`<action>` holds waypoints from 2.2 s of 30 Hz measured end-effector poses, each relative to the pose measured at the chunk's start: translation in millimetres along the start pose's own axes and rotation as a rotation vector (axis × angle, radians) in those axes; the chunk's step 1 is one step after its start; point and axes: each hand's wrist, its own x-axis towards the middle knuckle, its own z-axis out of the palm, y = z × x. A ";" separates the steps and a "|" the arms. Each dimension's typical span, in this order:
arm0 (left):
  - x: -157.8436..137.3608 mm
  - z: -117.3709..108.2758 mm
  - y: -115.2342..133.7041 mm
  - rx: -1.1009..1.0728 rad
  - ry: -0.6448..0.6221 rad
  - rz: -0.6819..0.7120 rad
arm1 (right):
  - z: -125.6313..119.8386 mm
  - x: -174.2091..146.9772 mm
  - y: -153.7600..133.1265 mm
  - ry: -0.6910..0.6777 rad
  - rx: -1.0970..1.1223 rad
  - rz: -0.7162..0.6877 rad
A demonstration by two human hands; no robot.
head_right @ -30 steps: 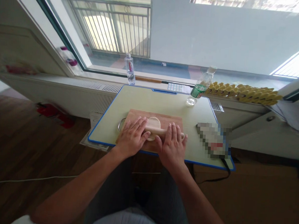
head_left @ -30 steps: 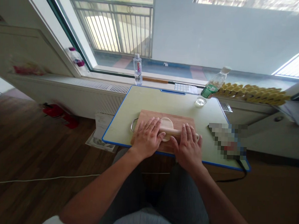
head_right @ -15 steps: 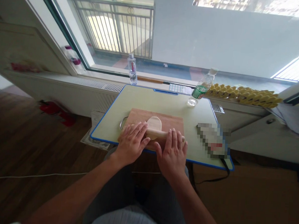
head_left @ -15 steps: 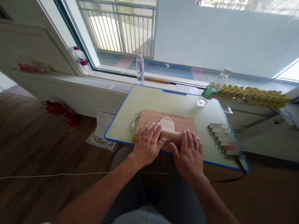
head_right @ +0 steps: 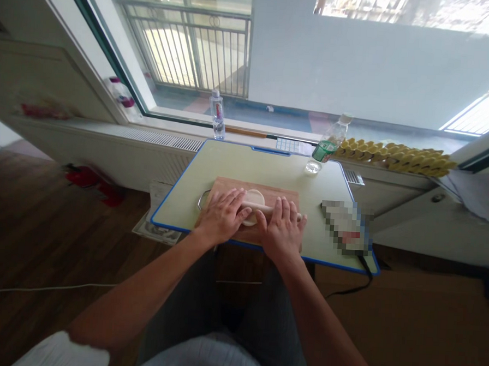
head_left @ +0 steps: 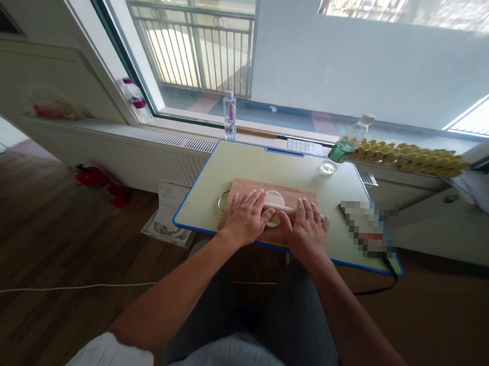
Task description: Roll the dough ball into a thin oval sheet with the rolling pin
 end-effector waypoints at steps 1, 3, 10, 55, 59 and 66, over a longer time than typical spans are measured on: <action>-8.7 0.2 0.8 -0.001 0.010 0.007 | -0.2 -7.8 0.5 0.015 0.004 -0.013; -26.5 -0.1 1.5 -0.009 0.034 0.029 | -1.9 -25.4 2.5 0.047 0.006 -0.044; -3.1 -15.6 -7.2 -0.054 0.014 -0.057 | -21.4 -1.0 7.8 -0.053 0.047 0.027; -8.0 -3.2 -14.1 0.067 -0.032 -0.075 | -15.3 -22.7 8.3 0.084 -0.056 -0.005; -11.7 -2.4 -13.2 0.070 0.002 -0.054 | -11.4 -30.6 10.6 0.098 -0.046 -0.002; 37.8 0.4 -20.5 0.070 -0.075 -0.100 | -12.5 15.5 6.6 -0.035 -0.056 0.070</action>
